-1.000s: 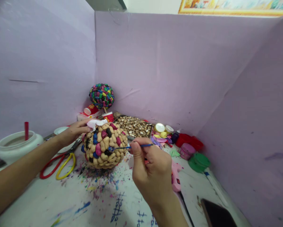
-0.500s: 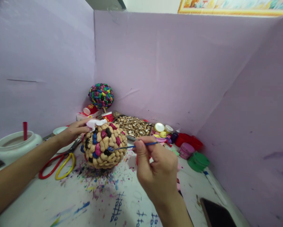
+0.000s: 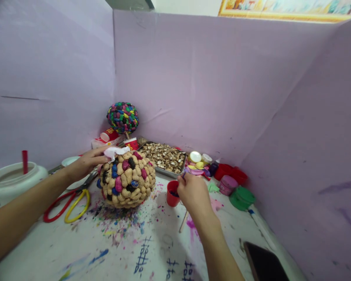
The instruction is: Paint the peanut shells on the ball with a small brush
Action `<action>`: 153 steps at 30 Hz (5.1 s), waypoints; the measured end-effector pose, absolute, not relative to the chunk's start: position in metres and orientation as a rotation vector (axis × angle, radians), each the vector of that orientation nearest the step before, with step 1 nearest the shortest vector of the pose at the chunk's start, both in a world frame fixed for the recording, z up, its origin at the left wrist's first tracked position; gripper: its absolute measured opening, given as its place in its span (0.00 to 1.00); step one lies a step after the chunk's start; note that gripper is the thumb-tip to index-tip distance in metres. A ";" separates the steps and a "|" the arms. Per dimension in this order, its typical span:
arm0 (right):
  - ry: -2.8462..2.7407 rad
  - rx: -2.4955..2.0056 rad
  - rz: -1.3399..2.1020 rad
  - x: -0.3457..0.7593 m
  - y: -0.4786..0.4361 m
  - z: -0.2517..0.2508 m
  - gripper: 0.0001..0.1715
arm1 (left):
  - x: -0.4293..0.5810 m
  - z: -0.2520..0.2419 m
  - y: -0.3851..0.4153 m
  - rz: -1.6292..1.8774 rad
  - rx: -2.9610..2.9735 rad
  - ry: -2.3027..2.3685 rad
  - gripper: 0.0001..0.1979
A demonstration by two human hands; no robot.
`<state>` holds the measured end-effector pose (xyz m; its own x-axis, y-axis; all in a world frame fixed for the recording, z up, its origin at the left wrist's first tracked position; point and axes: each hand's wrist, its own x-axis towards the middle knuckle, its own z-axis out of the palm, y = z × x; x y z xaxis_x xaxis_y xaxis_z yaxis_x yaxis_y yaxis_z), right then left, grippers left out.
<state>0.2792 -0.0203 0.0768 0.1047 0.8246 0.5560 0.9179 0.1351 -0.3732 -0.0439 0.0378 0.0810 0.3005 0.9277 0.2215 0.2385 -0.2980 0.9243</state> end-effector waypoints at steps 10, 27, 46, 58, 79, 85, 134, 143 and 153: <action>-1.439 -1.368 -0.027 0.275 -0.067 0.125 0.18 | -0.044 0.082 0.034 1.056 1.747 1.070 0.26; -1.648 -0.912 -0.149 0.233 -0.084 0.119 0.11 | -0.045 0.081 0.037 1.045 1.776 1.041 0.28; -1.705 -0.966 -0.216 0.235 -0.081 0.120 0.15 | -0.049 0.075 0.043 1.069 1.716 1.000 0.28; -1.683 -0.963 -0.191 0.233 -0.084 0.119 0.13 | -0.049 0.075 0.042 1.065 1.759 1.030 0.28; -1.630 -0.944 -0.196 0.235 -0.086 0.124 0.10 | -0.047 0.080 0.040 1.052 1.756 1.030 0.26; -1.663 -0.974 -0.201 0.233 -0.083 0.120 0.11 | -0.046 0.080 0.039 1.056 1.757 1.025 0.26; -1.745 -0.858 -0.153 0.226 -0.087 0.117 0.09 | -0.041 0.085 0.033 1.081 1.741 1.076 0.26; -1.784 -0.840 -0.222 0.229 -0.085 0.119 0.09 | -0.041 0.085 0.033 1.066 1.752 1.073 0.27; -1.811 -0.837 -0.259 0.229 -0.084 0.119 0.08 | -0.042 0.083 0.035 1.083 1.784 1.076 0.25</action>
